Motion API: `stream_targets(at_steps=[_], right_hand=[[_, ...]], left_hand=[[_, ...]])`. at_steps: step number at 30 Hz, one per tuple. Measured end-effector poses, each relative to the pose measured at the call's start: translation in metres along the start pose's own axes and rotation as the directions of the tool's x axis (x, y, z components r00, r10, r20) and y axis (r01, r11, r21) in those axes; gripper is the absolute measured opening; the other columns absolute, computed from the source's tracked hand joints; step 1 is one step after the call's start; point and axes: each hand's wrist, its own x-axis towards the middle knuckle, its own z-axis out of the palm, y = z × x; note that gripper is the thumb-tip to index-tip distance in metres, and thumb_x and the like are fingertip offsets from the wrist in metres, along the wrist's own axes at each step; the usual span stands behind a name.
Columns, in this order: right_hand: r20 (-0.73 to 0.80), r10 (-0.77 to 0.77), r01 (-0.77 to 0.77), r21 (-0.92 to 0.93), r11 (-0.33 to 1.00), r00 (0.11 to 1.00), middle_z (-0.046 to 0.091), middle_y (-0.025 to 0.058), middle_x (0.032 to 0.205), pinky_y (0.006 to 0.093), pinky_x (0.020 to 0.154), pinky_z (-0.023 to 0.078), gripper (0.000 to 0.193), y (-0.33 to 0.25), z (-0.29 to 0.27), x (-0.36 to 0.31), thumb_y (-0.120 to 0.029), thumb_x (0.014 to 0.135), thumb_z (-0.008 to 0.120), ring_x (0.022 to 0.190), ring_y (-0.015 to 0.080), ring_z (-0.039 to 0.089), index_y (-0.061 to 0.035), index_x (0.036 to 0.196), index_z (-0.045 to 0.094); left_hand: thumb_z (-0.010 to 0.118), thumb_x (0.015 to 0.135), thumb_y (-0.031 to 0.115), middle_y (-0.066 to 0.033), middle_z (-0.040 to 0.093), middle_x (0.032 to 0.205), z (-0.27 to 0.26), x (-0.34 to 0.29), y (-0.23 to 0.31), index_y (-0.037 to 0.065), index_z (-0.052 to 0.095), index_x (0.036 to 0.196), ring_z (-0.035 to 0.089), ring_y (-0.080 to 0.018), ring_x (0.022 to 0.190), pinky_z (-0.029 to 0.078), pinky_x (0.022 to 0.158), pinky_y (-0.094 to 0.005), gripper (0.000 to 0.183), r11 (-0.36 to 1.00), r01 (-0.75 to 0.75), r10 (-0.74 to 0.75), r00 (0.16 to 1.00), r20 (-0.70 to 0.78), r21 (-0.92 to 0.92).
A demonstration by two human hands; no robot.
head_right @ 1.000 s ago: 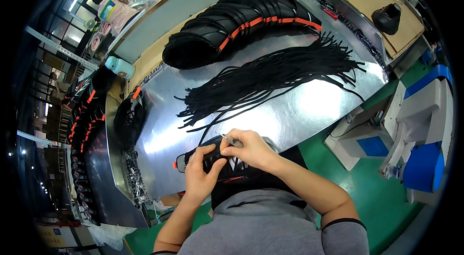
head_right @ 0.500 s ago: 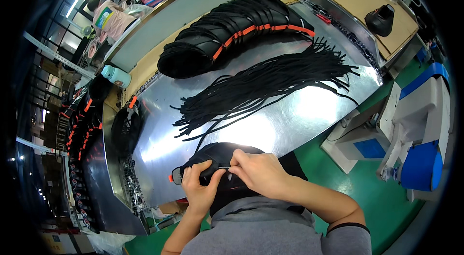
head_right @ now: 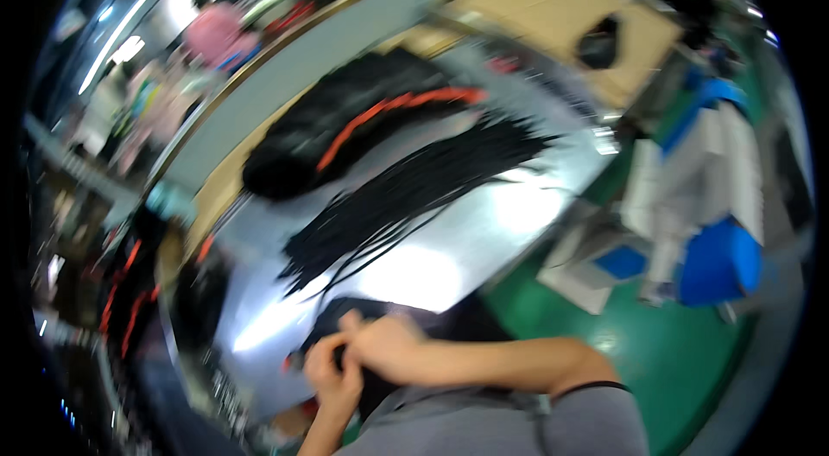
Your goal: The person laces black shoes with black shoelaces on a metal workbench. They thread the laces through eyelets, pull them tight, and place the finished shoes aside. The process is repeated for multiple shoes.
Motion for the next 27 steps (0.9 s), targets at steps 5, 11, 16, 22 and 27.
stream_targets(at_steps=[5, 11, 16, 22, 27], right_hand=[[-0.051, -0.129, 0.127, -0.041, 0.991, 0.990, 0.066, 0.0164, 0.077, 0.0448, 0.056, 0.052, 0.028, 0.015, 0.026, 0.033, -0.014, 0.085, 0.055, 0.069, 0.0354, 0.068, 0.0028, 0.107, 0.049], [-0.108, 0.016, -0.006, 0.090, 0.996, 0.994, 0.067, 0.0137, 0.090, 0.0452, 0.070, 0.052, 0.014, 0.039, -0.029, 0.004, -0.012, 0.088, 0.056, 0.086, 0.0364, 0.066, -0.0032, 0.098, 0.058], [-0.396, 0.068, 0.046, 0.272, 0.961, 0.916, 0.067, 0.0152, 0.101, 0.0425, 0.076, 0.053, 0.020, 0.048, 0.011, -0.001, -0.010, 0.092, 0.053, 0.089, 0.0354, 0.065, -0.0054, 0.108, 0.065], [-0.611, 0.030, 0.033, 0.092, 0.995, 0.791, 0.065, 0.0071, 0.085, 0.0375, 0.055, 0.050, 0.010, 0.064, 0.011, 0.007, -0.013, 0.090, 0.063, 0.069, 0.0297, 0.065, -0.0092, 0.099, 0.062], [-0.570, 0.089, -0.022, 0.124, 0.992, 0.817, 0.066, 0.0092, 0.087, 0.0394, 0.058, 0.051, 0.011, 0.063, 0.009, 0.015, -0.016, 0.093, 0.060, 0.071, 0.0312, 0.066, -0.0065, 0.098, 0.059]], left_hand=[[0.060, 0.090, 0.001, -0.0175, 0.066, 0.111, -0.020, 0.024, 0.010, -0.003, 0.055, 0.126, 0.065, -0.0220, 0.096, 0.052, 0.084, -0.0317, 0.036, 0.931, 0.334, -0.297, 0.927, 0.228, -0.146], [0.066, 0.087, 0.000, -0.0154, 0.064, 0.113, 0.000, 0.040, -0.018, -0.002, 0.053, 0.121, 0.063, -0.0219, 0.102, 0.049, 0.092, -0.0320, 0.036, 0.708, 0.517, -0.465, 0.854, 0.234, -0.480], [0.072, 0.080, -0.004, -0.0085, 0.065, 0.098, 0.010, 0.035, -0.027, 0.002, 0.057, 0.113, 0.065, -0.0143, 0.083, 0.051, 0.078, -0.0275, 0.037, 0.725, 0.485, -0.530, 0.846, 0.052, -0.489], [0.072, 0.080, -0.004, -0.0042, 0.064, 0.088, -0.012, 0.055, -0.020, 0.004, 0.054, 0.117, 0.059, -0.0123, 0.084, 0.046, 0.080, -0.0256, 0.042, 0.334, 0.634, -0.479, 0.752, 0.453, -0.698], [0.070, 0.081, -0.003, -0.0061, 0.065, 0.087, -0.039, 0.048, -0.040, 0.002, 0.054, 0.116, 0.060, -0.0160, 0.082, 0.046, 0.082, -0.0284, 0.038, -0.125, 0.511, -0.096, 0.847, 0.523, -0.851]])
